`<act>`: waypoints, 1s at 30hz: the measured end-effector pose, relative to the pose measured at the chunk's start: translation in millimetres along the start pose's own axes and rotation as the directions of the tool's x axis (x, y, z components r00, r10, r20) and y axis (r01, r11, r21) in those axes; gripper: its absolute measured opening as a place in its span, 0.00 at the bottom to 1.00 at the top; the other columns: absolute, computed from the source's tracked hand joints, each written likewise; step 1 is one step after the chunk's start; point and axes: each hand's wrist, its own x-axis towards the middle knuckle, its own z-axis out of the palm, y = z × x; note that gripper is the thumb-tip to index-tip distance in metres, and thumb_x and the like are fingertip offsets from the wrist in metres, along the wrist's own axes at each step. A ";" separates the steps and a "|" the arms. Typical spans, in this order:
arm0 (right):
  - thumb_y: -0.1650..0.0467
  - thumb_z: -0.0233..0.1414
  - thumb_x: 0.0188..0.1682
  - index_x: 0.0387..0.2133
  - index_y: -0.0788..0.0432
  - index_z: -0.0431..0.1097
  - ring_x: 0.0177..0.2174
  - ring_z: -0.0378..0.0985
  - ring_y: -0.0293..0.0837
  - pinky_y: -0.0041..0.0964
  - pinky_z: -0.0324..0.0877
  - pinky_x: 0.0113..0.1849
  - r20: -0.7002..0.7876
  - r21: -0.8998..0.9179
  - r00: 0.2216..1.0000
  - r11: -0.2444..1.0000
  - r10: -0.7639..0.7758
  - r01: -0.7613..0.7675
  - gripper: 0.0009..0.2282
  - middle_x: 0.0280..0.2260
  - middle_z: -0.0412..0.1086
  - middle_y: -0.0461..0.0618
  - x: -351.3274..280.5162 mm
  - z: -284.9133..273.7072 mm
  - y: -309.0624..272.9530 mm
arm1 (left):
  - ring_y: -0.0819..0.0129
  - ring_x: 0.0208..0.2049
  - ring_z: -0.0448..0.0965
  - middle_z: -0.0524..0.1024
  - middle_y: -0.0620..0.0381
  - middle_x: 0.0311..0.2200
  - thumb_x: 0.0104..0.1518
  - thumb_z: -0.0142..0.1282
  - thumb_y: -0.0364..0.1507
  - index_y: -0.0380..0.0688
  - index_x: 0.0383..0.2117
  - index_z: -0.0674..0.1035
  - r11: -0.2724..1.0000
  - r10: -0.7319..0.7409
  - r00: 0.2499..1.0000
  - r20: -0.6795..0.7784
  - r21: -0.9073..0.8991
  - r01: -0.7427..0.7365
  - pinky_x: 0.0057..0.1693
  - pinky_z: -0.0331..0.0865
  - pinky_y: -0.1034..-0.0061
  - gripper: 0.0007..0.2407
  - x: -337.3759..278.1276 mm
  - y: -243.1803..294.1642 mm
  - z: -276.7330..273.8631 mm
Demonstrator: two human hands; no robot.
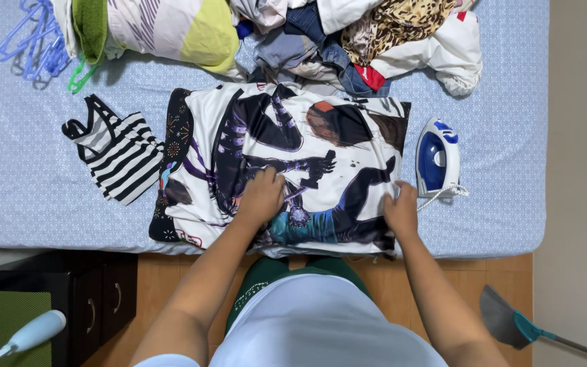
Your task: The recorder is ironing and folding various pieces of clothing on a bed.
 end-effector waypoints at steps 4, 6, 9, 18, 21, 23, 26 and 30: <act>0.68 0.57 0.49 0.54 0.69 0.64 0.46 0.72 0.62 0.50 0.68 0.49 -0.020 0.085 0.995 0.992 0.099 -0.097 0.22 0.49 0.66 0.67 85.1 33.2 51.8 | 0.49 0.46 0.74 0.72 0.48 0.45 0.53 0.56 0.27 0.41 0.43 0.78 0.985 -0.170 0.975 -0.141 -0.040 0.166 0.48 0.72 0.56 0.12 51.1 -25.4 -3.3; 0.65 0.57 0.50 0.55 0.68 0.63 0.44 0.75 0.59 0.48 0.70 0.47 -0.001 0.111 0.984 0.978 0.176 -0.175 0.24 0.50 0.69 0.64 127.6 47.1 70.7 | 0.49 0.47 0.74 0.72 0.48 0.47 0.53 0.56 0.27 0.41 0.45 0.78 0.975 -0.221 0.953 -0.208 -0.071 0.210 0.50 0.72 0.56 0.13 74.9 -41.3 -4.9; 0.66 0.60 0.49 0.59 0.69 0.61 0.45 0.74 0.54 0.45 0.68 0.46 0.058 0.223 0.955 0.929 0.291 -0.296 0.27 0.48 0.70 0.61 174.4 55.1 76.7 | 0.47 0.51 0.72 0.71 0.46 0.53 0.53 0.58 0.27 0.41 0.50 0.77 0.949 -0.309 0.901 -0.306 -0.158 0.272 0.53 0.71 0.56 0.17 106.3 -62.4 -11.1; 0.69 0.65 0.43 0.53 0.71 0.67 0.36 0.77 0.39 0.33 0.72 0.40 0.159 0.394 0.878 0.786 0.452 -0.476 0.26 0.40 0.74 0.51 218.0 55.8 67.7 | 0.45 0.66 0.59 0.61 0.47 0.66 0.53 0.64 0.34 0.44 0.64 0.65 0.910 -0.385 0.909 -0.161 -0.231 0.344 0.64 0.60 0.52 0.31 175.8 -75.1 -21.3; 0.69 0.62 0.50 0.43 0.72 0.76 0.31 0.71 0.40 0.36 0.67 0.35 0.172 0.434 0.878 0.766 0.447 -0.475 0.15 0.36 0.74 0.54 213.3 45.7 49.6 | 0.47 0.68 0.54 0.58 0.51 0.69 0.52 0.62 0.33 0.50 0.67 0.61 0.957 -0.242 0.969 -0.044 -0.178 0.231 0.66 0.55 0.47 0.33 199.0 -65.0 -3.5; 0.70 0.60 0.51 0.39 0.65 0.71 0.33 0.72 0.38 0.32 0.68 0.36 0.060 0.492 0.920 0.790 0.388 -0.365 0.09 0.36 0.74 0.53 213.7 38.6 39.3 | 0.50 0.69 0.55 0.60 0.50 0.67 0.57 0.53 0.27 0.52 0.69 0.62 0.983 -0.151 0.988 0.018 -0.102 0.153 0.67 0.52 0.44 0.29 218.7 -77.9 37.4; 0.73 0.59 0.53 0.38 0.63 0.67 0.35 0.69 0.37 0.31 0.67 0.38 -0.079 0.612 0.949 0.766 0.306 -0.196 0.07 0.37 0.69 0.51 209.4 33.4 44.9 | 0.53 0.66 0.63 0.68 0.49 0.62 0.63 0.45 0.26 0.49 0.62 0.71 0.986 -0.163 0.983 0.078 0.053 0.160 0.69 0.55 0.47 0.20 221.5 -77.9 27.6; 0.76 0.55 0.54 0.39 0.60 0.67 0.38 0.71 0.37 0.32 0.70 0.42 -0.064 0.874 0.937 0.473 0.342 -0.112 0.04 0.39 0.70 0.49 195.0 -6.6 18.1 | 0.54 0.61 0.66 0.71 0.51 0.56 0.61 0.47 0.29 0.46 0.48 0.80 0.965 -0.173 0.983 0.067 0.209 0.156 0.68 0.56 0.50 0.13 202.1 -85.1 -14.6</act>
